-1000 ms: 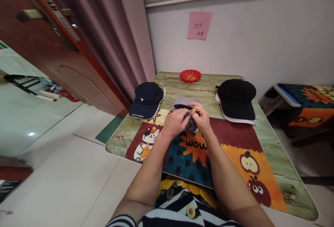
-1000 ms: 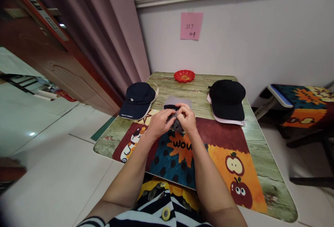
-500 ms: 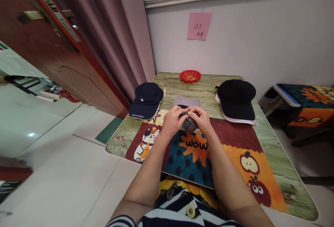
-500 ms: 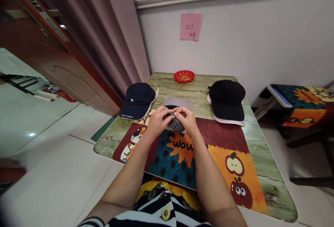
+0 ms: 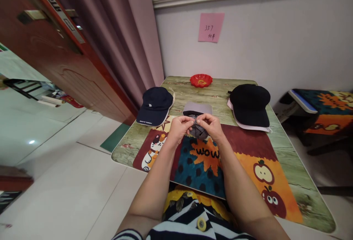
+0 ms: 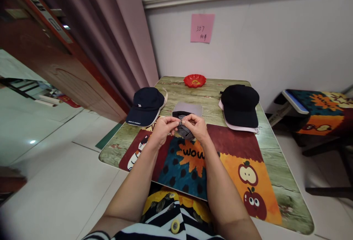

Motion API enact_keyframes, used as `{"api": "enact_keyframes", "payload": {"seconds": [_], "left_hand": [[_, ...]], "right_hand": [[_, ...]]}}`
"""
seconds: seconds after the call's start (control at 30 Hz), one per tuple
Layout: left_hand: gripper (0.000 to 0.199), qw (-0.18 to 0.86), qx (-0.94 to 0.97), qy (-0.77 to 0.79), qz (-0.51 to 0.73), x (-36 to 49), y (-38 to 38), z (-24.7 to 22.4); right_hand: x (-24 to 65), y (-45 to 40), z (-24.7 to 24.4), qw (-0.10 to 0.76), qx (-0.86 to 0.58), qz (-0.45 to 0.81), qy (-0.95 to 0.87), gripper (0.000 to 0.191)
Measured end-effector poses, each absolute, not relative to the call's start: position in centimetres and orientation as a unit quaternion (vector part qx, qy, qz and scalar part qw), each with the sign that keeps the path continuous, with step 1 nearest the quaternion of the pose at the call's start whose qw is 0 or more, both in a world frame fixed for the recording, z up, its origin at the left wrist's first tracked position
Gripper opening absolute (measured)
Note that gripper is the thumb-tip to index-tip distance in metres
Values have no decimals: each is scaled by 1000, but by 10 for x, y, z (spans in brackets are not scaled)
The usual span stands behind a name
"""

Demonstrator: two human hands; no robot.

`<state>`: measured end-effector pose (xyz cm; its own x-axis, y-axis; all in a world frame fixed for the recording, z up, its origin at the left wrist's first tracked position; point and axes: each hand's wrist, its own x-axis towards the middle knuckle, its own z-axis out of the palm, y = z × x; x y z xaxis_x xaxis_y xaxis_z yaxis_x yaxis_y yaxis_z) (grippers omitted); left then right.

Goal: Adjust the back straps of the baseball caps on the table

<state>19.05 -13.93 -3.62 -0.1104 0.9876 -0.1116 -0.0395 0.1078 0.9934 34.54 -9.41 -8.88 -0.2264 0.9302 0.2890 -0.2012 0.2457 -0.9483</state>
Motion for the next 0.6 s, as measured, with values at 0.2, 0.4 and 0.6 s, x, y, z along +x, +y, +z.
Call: {"api": "enact_keyframes", "payload": {"seconds": [0.2,0.4,0.6], "left_hand": [[19,494,425,580,489,191,-141,-36],[13,480,420,590,494,190,-136,-44],[9,487,414,578,507,191,-134,-48]], "right_hand": [[343,-96,-90,531,-315,522,-589,24],[344,-97,-88,505,-310,452,-666,29],[342,-100,-85,499,-309,286,-758,21]]}}
